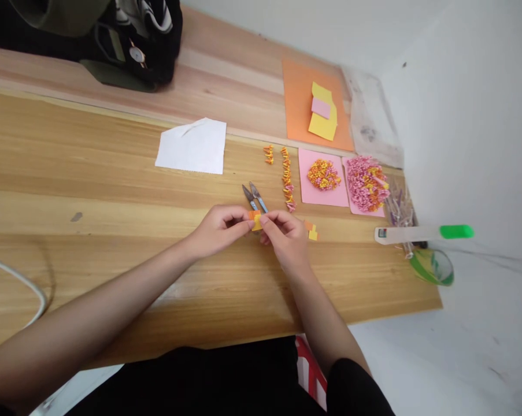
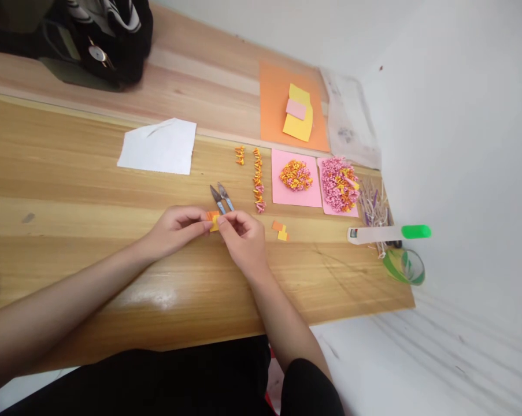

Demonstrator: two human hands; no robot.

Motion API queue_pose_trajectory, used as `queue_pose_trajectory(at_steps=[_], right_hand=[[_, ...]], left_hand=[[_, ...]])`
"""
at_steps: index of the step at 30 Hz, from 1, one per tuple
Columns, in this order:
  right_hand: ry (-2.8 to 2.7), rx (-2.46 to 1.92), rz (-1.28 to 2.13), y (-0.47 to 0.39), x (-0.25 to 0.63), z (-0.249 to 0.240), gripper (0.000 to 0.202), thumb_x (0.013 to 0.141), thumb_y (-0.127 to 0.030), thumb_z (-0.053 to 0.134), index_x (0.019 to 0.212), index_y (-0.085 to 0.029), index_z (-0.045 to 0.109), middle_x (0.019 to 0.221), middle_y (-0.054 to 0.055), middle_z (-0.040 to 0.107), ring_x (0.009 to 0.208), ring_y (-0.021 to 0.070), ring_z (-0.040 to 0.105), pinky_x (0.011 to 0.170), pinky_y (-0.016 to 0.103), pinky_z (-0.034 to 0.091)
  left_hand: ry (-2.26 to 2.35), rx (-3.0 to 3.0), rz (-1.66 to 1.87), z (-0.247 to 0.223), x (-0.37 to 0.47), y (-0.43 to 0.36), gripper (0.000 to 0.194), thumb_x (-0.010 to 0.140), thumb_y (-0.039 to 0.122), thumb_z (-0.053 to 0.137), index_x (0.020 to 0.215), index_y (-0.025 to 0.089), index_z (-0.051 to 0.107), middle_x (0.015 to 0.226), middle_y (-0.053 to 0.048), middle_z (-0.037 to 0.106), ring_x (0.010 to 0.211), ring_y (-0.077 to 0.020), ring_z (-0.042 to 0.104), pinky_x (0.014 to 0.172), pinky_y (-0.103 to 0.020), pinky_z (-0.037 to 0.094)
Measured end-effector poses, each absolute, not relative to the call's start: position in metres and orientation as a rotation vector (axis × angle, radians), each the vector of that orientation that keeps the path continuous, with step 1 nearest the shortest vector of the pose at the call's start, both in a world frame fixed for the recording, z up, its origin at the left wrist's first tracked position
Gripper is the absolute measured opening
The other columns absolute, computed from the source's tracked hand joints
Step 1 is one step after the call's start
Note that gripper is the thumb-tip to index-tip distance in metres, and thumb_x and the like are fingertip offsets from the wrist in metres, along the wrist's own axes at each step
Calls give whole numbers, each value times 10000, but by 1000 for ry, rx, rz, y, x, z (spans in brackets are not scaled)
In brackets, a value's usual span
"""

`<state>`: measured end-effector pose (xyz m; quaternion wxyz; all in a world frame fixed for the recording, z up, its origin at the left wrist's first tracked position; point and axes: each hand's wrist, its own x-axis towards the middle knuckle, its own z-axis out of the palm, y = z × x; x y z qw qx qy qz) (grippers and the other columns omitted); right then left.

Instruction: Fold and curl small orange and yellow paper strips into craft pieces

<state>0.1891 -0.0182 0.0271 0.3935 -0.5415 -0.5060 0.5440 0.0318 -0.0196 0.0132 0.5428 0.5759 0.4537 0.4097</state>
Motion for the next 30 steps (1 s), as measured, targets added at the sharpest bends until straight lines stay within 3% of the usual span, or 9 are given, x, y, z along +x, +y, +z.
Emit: queue_pose_trajectory(at_steps=[18, 30], right_hand=[[-1349, -1379, 1318, -19, 187, 29, 239, 714, -431, 704, 709, -197, 660, 600, -4, 643, 510, 113, 557, 499, 248, 487], [-1259, -1346, 1381, -19, 187, 28, 208, 680, -378, 723, 713, -181, 662, 584, -20, 632, 472, 84, 501, 470, 221, 432]], left_hand=[[1058, 1446, 939, 13, 33, -19, 287, 777, 340, 553, 541, 180, 516, 554, 5, 501, 551, -127, 445, 530, -247, 343], [1056, 1495, 927, 14, 33, -19, 281, 800, 335, 522, 581, 160, 539, 570, 5, 504, 565, -117, 443, 536, -235, 340]])
